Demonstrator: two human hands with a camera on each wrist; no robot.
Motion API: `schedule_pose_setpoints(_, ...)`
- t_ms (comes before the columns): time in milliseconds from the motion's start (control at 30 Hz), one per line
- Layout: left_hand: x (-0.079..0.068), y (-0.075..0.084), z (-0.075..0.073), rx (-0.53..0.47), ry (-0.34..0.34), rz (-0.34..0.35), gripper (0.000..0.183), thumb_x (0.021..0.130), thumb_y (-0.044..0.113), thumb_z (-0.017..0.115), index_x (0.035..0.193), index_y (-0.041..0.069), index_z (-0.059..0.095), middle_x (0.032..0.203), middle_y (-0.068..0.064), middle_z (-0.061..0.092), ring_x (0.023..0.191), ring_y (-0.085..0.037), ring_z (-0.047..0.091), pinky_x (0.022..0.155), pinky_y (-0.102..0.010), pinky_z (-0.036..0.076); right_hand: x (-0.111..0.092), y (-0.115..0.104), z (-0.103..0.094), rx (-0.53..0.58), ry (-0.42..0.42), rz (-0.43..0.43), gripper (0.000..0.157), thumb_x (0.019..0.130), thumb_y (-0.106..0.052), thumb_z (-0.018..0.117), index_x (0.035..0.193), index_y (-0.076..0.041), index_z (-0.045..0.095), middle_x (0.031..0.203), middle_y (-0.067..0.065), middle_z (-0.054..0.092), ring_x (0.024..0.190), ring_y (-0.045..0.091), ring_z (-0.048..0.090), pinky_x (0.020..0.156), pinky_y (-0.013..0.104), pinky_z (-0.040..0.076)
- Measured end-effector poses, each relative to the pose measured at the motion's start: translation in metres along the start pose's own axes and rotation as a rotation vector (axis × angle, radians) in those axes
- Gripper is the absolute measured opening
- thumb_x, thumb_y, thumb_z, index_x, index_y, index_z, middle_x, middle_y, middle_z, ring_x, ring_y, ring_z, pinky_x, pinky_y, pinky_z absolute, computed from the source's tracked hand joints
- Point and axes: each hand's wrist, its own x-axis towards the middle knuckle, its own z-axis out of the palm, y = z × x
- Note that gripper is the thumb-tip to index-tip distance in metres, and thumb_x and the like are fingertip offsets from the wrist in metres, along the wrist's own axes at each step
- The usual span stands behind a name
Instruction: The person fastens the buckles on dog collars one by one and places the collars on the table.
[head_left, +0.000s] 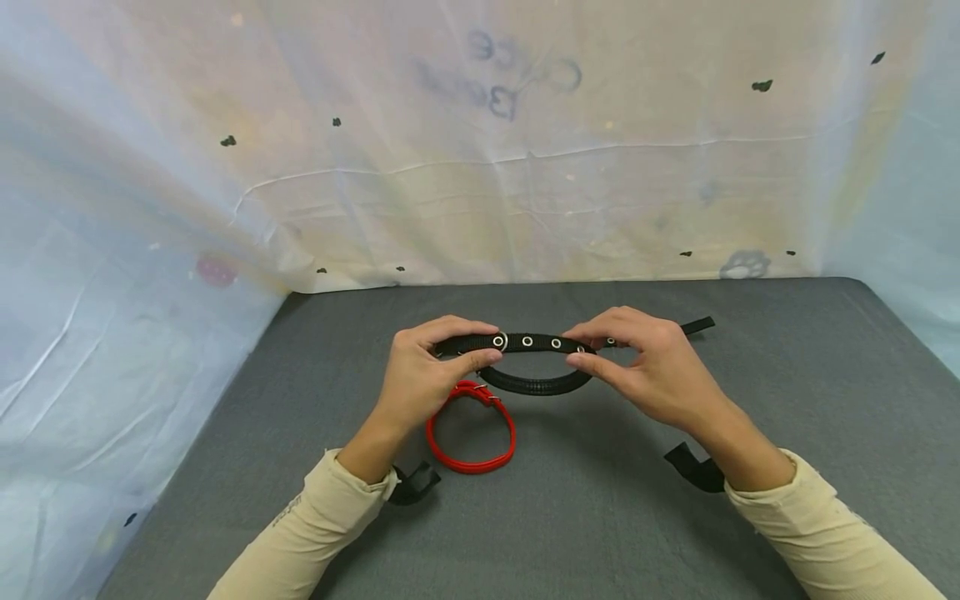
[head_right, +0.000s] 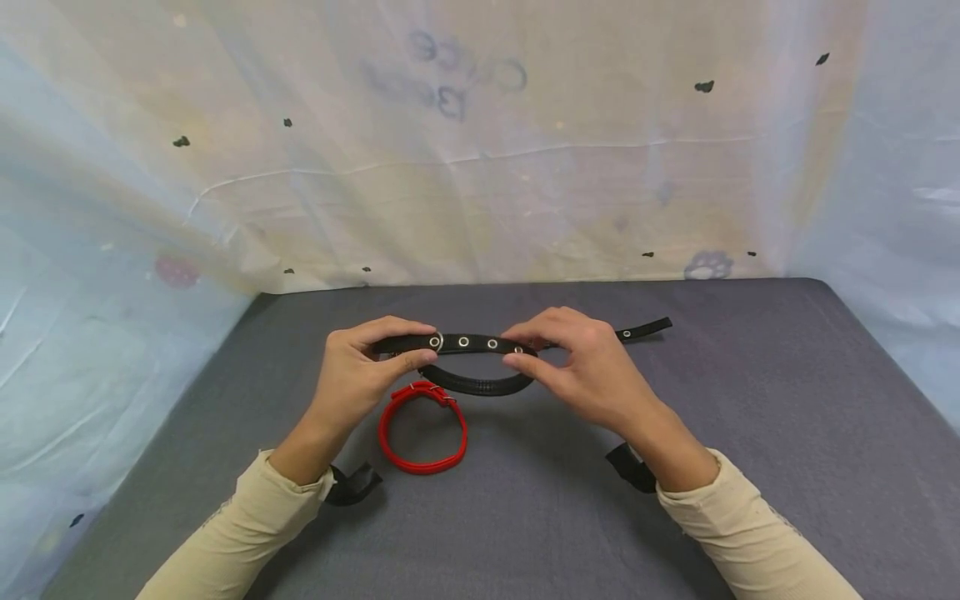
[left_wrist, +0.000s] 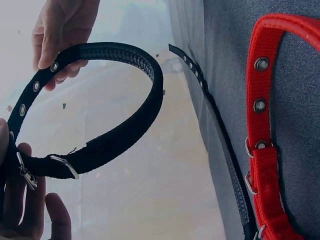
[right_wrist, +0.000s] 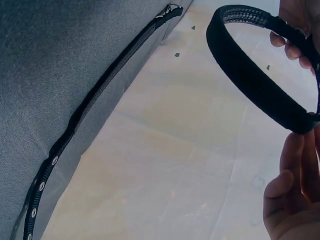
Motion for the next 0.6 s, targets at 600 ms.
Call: schedule_pose_setpoints(600,-0.0013,-0.0015,0.0013,0.061,-0.072,0.019,0.028,0.076,0.015,0.088,0.102,0.016,0.080,0.098,0.000,0.076,0.090,-0.013,0.068,0.077,-0.029,0.056,-0.0022,0.0002,0.0057,0.014,-0.031,-0.007,0.029,0.081,-0.015,0.083,0.109,-0.024,0.078,0.096,-0.011,0.069,0.082,0.002,0.059,0.064,0.020,0.046)
